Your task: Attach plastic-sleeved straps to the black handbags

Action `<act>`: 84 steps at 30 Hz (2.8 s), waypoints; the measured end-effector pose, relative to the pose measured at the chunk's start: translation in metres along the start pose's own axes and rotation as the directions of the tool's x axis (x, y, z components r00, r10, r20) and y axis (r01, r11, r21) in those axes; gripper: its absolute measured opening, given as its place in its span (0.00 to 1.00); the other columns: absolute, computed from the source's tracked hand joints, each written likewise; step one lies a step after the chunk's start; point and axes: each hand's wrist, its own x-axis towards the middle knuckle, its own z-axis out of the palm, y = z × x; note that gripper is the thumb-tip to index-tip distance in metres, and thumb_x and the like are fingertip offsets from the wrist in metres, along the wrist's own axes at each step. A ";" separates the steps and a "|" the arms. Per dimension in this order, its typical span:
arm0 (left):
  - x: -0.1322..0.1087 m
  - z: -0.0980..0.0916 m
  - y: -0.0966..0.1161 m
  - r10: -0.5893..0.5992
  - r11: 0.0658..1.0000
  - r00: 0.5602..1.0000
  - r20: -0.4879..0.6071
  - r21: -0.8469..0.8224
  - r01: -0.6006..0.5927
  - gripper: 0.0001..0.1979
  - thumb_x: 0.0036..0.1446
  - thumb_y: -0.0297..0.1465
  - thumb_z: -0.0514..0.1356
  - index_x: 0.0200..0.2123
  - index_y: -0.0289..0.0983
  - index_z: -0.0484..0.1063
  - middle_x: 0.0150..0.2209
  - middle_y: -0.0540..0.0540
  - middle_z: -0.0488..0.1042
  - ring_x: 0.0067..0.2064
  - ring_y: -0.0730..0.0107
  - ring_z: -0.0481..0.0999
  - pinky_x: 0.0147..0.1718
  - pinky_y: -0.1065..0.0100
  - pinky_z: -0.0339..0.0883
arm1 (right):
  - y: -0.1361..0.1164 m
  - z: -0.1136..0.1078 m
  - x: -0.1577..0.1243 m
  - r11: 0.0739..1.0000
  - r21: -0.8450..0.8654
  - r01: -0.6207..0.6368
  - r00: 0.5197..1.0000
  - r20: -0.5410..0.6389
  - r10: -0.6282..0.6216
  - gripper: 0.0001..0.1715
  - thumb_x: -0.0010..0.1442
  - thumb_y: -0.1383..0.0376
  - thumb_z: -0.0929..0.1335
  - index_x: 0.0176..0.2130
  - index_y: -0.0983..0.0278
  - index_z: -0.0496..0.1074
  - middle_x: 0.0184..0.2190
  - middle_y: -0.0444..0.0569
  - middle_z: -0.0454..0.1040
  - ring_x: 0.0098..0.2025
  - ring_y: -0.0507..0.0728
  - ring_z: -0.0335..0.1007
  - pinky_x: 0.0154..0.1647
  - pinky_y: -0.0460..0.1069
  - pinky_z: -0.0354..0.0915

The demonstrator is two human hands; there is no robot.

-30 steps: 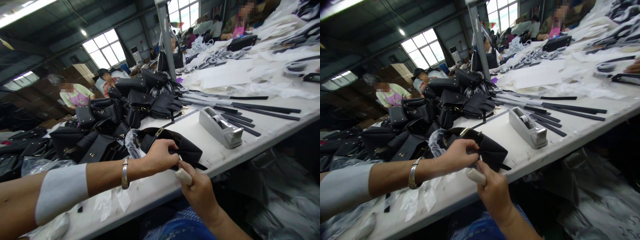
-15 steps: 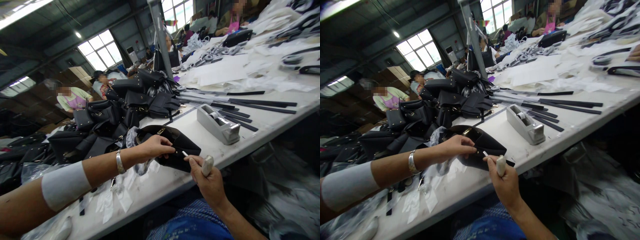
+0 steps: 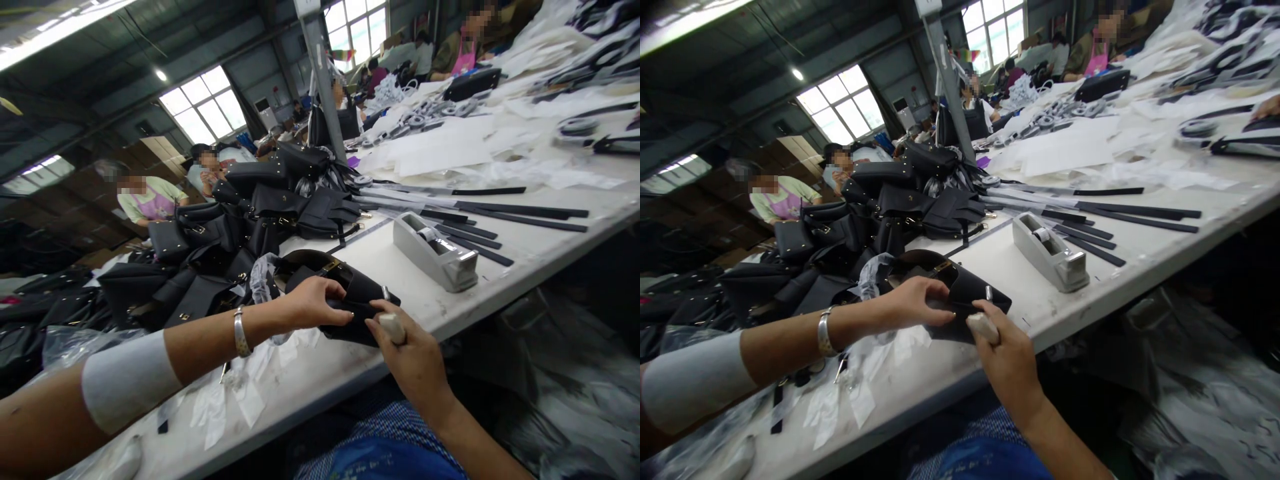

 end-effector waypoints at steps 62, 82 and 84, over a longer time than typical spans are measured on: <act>0.042 -0.087 0.062 0.335 0.219 0.833 -0.440 -0.824 -0.523 0.23 0.71 0.39 0.46 0.46 0.29 0.75 0.56 0.33 0.75 0.54 0.57 0.77 0.55 0.60 0.67 | -0.056 -0.004 0.102 0.981 0.169 0.096 0.801 0.573 -0.177 0.17 0.64 0.55 0.66 0.35 0.62 0.79 0.34 0.47 0.82 0.39 0.60 0.78 0.43 0.51 0.68; -0.019 0.034 -0.181 0.156 0.978 0.918 -0.364 0.189 -0.092 0.12 0.49 0.25 0.70 0.39 0.40 0.81 0.42 0.43 0.80 0.48 0.54 0.75 0.50 0.60 0.63 | -0.032 -0.013 0.071 0.870 -0.304 0.389 0.920 0.180 -0.349 0.20 0.63 0.57 0.68 0.53 0.58 0.75 0.47 0.49 0.81 0.47 0.63 0.79 0.49 0.55 0.72; -0.016 0.035 -0.185 0.169 0.977 0.906 -0.388 0.184 -0.104 0.09 0.48 0.24 0.70 0.35 0.40 0.81 0.36 0.45 0.80 0.45 0.56 0.75 0.50 0.59 0.62 | -0.034 -0.017 0.066 0.858 -0.321 0.401 0.916 0.132 -0.379 0.19 0.64 0.58 0.68 0.52 0.58 0.76 0.48 0.49 0.80 0.46 0.62 0.79 0.49 0.54 0.72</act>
